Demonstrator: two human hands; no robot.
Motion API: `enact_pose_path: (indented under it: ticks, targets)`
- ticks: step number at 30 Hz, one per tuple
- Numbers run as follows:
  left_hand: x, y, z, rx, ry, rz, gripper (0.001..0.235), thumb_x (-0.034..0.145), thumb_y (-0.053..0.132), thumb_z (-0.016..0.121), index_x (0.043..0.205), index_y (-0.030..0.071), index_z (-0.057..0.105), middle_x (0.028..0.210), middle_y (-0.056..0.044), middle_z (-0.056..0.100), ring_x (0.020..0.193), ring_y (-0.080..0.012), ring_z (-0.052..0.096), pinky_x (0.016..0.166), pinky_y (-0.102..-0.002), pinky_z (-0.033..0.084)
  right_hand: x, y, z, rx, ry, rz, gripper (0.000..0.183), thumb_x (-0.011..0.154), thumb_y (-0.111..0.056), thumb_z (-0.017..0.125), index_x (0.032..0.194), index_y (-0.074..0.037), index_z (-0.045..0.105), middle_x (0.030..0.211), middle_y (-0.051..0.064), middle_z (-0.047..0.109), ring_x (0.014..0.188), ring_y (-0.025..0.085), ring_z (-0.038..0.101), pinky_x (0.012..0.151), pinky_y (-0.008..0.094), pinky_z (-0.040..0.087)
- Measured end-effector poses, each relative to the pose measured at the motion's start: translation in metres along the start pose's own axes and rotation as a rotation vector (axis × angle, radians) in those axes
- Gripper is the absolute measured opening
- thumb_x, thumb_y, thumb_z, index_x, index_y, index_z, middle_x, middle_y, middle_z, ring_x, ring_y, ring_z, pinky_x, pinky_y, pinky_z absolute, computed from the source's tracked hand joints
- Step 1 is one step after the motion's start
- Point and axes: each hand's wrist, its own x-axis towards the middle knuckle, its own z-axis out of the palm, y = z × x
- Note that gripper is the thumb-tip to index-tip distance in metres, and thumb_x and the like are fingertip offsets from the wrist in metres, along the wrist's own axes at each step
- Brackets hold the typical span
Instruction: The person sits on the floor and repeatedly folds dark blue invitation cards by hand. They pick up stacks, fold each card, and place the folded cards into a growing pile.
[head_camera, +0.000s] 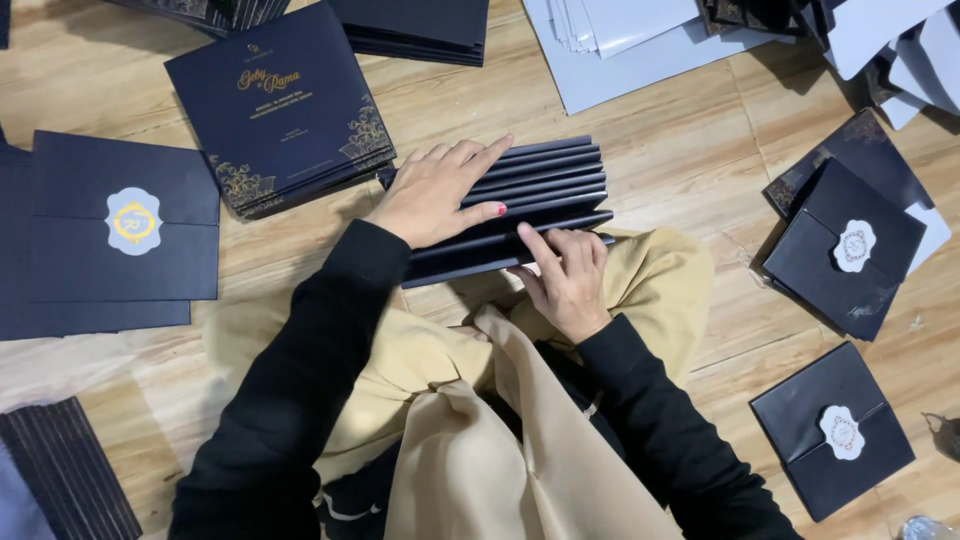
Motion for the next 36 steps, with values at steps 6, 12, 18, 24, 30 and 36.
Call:
enact_pose_path:
  ticks: [6, 12, 18, 24, 30, 36]
  targets:
    - [-0.002, -0.004, -0.001, -0.071, -0.02, 0.018, 0.064, 0.088, 0.048, 0.045, 0.14, 0.016, 0.026, 0.12, -0.01, 0.048, 0.102, -0.0308, 0.05, 0.078, -0.041, 0.039, -0.005, -0.007, -0.002, -0.026, -0.033, 0.012, 0.033, 0.081, -0.033, 0.061, 0.11, -0.018, 0.064, 0.096, 0.005, 0.046, 0.088, 0.026, 0.043, 0.082, 0.04, 0.038]
    - [-0.002, -0.005, -0.001, -0.07, -0.041, 0.014, 0.061, 0.09, 0.044, 0.041, 0.141, 0.017, 0.022, 0.121, -0.008, 0.046, 0.105, -0.0279, 0.048, 0.078, -0.038, 0.037, 0.012, -0.014, -0.012, -0.08, -0.158, 0.094, 0.054, 0.069, -0.035, 0.072, 0.116, -0.015, 0.055, 0.103, 0.005, 0.047, 0.101, 0.025, 0.04, 0.094, 0.041, 0.024]
    - [-0.004, -0.005, -0.003, -0.098, -0.052, 0.013, 0.058, 0.09, 0.039, 0.042, 0.14, 0.016, 0.024, 0.122, -0.009, 0.045, 0.107, -0.028, 0.047, 0.08, -0.039, 0.036, 0.025, -0.016, -0.019, -0.115, -0.228, 0.067, 0.061, 0.069, -0.035, 0.072, 0.123, -0.015, 0.053, 0.097, 0.006, 0.042, 0.092, 0.027, 0.04, 0.086, 0.041, 0.027]
    - [-0.004, -0.004, -0.004, -0.094, -0.064, 0.005, 0.056, 0.091, 0.035, 0.041, 0.141, 0.016, 0.023, 0.124, -0.009, 0.044, 0.112, -0.028, 0.044, 0.083, -0.039, 0.034, 0.026, -0.015, -0.019, 0.012, -0.316, 0.12, 0.065, 0.054, -0.023, 0.081, 0.109, -0.01, 0.05, 0.104, 0.009, 0.046, 0.1, 0.028, 0.043, 0.097, 0.043, 0.025]
    - [-0.004, -0.005, -0.003, -0.114, -0.078, 0.007, 0.056, 0.091, 0.033, 0.039, 0.141, 0.016, 0.021, 0.125, -0.01, 0.043, 0.114, -0.0295, 0.042, 0.085, -0.04, 0.033, 0.033, -0.018, -0.021, -0.042, -0.352, 0.117, 0.076, 0.056, -0.027, 0.08, 0.123, -0.011, 0.049, 0.102, 0.01, 0.041, 0.098, 0.03, 0.041, 0.097, 0.044, 0.026]
    - [-0.001, -0.009, 0.002, -0.089, -0.052, 0.011, 0.054, 0.09, 0.029, 0.035, 0.14, 0.017, 0.023, 0.124, -0.01, 0.044, 0.113, -0.0297, 0.043, 0.084, -0.04, 0.033, 0.043, -0.02, -0.024, -0.023, -0.368, 0.136, 0.073, 0.052, -0.025, 0.083, 0.115, -0.011, 0.048, 0.107, 0.01, 0.044, 0.105, 0.029, 0.04, 0.099, 0.044, 0.023]
